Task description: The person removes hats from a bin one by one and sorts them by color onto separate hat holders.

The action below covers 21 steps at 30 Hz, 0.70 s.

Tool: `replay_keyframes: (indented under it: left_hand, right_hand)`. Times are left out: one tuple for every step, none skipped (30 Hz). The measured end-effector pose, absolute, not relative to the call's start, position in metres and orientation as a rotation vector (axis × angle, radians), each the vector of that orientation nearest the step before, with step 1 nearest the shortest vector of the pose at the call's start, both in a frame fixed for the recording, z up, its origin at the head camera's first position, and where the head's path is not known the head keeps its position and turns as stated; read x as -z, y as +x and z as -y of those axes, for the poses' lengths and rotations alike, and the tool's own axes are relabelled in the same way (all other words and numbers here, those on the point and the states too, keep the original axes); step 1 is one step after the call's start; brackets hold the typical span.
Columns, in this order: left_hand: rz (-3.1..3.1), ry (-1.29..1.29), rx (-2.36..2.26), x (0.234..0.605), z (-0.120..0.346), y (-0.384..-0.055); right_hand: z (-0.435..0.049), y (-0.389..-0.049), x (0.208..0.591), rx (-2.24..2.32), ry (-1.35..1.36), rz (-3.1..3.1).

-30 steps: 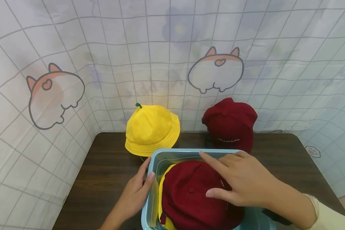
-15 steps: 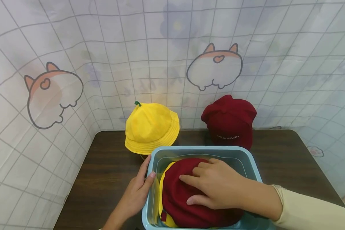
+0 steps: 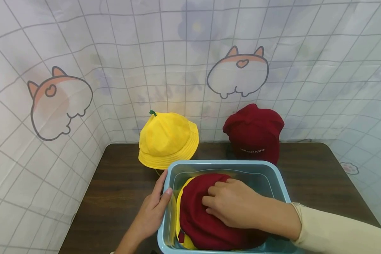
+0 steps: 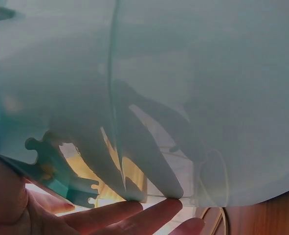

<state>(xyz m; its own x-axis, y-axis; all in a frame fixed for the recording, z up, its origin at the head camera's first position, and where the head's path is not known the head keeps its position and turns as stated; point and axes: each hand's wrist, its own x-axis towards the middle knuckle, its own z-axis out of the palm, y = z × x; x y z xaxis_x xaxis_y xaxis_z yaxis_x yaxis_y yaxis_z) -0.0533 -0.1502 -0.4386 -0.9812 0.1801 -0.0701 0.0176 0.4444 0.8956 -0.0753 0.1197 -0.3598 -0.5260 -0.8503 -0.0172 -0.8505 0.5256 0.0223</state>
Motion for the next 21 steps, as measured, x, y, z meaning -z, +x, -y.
replay_keyframes:
  left_hand:
    - [-2.536, 0.178, -1.57, 0.438, 0.1502, -0.0534]
    - [-2.533, 0.174, -1.571, 0.4376, 0.1501, -0.0535]
    - [-2.534, 0.178, -1.571, 0.4371, 0.1501, -0.0535]
    - [-2.534, 0.181, -1.573, 0.4365, 0.1501, -0.0535]
    - [-2.533, 0.183, -1.573, 0.4363, 0.1501, -0.0536]
    - [-2.531, 0.178, -1.574, 0.4361, 0.1501, -0.0537]
    - [-2.535, 0.179, -1.571, 0.436, 0.1501, -0.0538]
    - [-2.533, 0.177, -1.572, 0.4359, 0.15, -0.0537]
    - [-2.535, 0.172, -1.568, 0.436, 0.15, -0.0538]
    - [-2.536, 0.172, -1.568, 0.4364, 0.1499, -0.0538]
    - [-2.538, 0.168, -1.564, 0.4368, 0.1498, -0.0539]
    - [-2.539, 0.165, -1.562, 0.4371, 0.1497, -0.0538]
    - [-2.538, 0.163, -1.559, 0.4373, 0.1495, -0.0537]
    - [-2.534, 0.16, -1.56, 0.4373, 0.1494, -0.0535]
    - [-2.535, 0.156, -1.556, 0.4375, 0.1493, -0.0534]
    - [-2.535, 0.155, -1.557, 0.4377, 0.1493, -0.0532]
    - [-2.533, 0.151, -1.555, 0.4376, 0.1493, -0.053]
    - [-2.531, 0.151, -1.557, 0.4375, 0.1495, -0.0527]
    - [-2.532, 0.151, -1.558, 0.4374, 0.1496, -0.0526]
    - [-2.535, 0.153, -1.559, 0.4373, 0.1497, -0.0525]
    - [-2.534, 0.153, -1.561, 0.4373, 0.15, -0.0524]
  right_hand:
    - [-0.1191, -0.0763, 0.3594, -0.055, -1.514, -2.74]
    - [-0.1187, -0.0772, 0.3593, -0.069, -1.506, -2.737]
    - [-0.1185, -0.078, 0.3592, -0.079, -1.497, -2.733]
    - [-0.1182, -0.0789, 0.3592, -0.082, -1.487, -2.727]
    - [-0.1179, -0.0796, 0.3593, -0.085, -1.482, -2.718]
    - [-0.1177, -0.0802, 0.3596, -0.082, -1.474, -2.709]
    - [-0.1177, -0.0807, 0.3598, -0.079, -1.464, -2.7]
    - [-0.1177, -0.0808, 0.3602, -0.075, -1.458, -2.691]
    - [-0.1176, -0.0808, 0.3605, -0.073, -1.454, -2.682]
    - [-0.1176, -0.0807, 0.3607, -0.07, -1.451, -2.675]
    - [-0.1175, -0.0804, 0.3609, -0.071, -1.449, -2.671]
    - [-0.1174, -0.08, 0.3613, -0.076, -1.451, -2.671]
    - [-0.1173, -0.0794, 0.3618, -0.079, -1.453, -2.673]
    - [-0.1169, -0.0786, 0.362, -0.089, -1.452, -2.677]
    - [-0.1165, -0.0778, 0.3623, -0.102, -1.449, -2.681]
    - [-0.1159, -0.077, 0.3624, -0.113, -1.44, -2.686]
    - [-0.1154, -0.076, 0.3627, -0.13, -1.439, -2.693]
    - [-0.1151, -0.0751, 0.3631, -0.149, -1.442, -2.701]
    - [-0.1148, -0.074, 0.3633, -0.165, -1.446, -2.708]
    - [-0.1147, -0.0731, 0.3634, -0.187, -1.455, -2.718]
    - [-0.1149, -0.0723, 0.3637, -0.202, -1.468, -2.728]
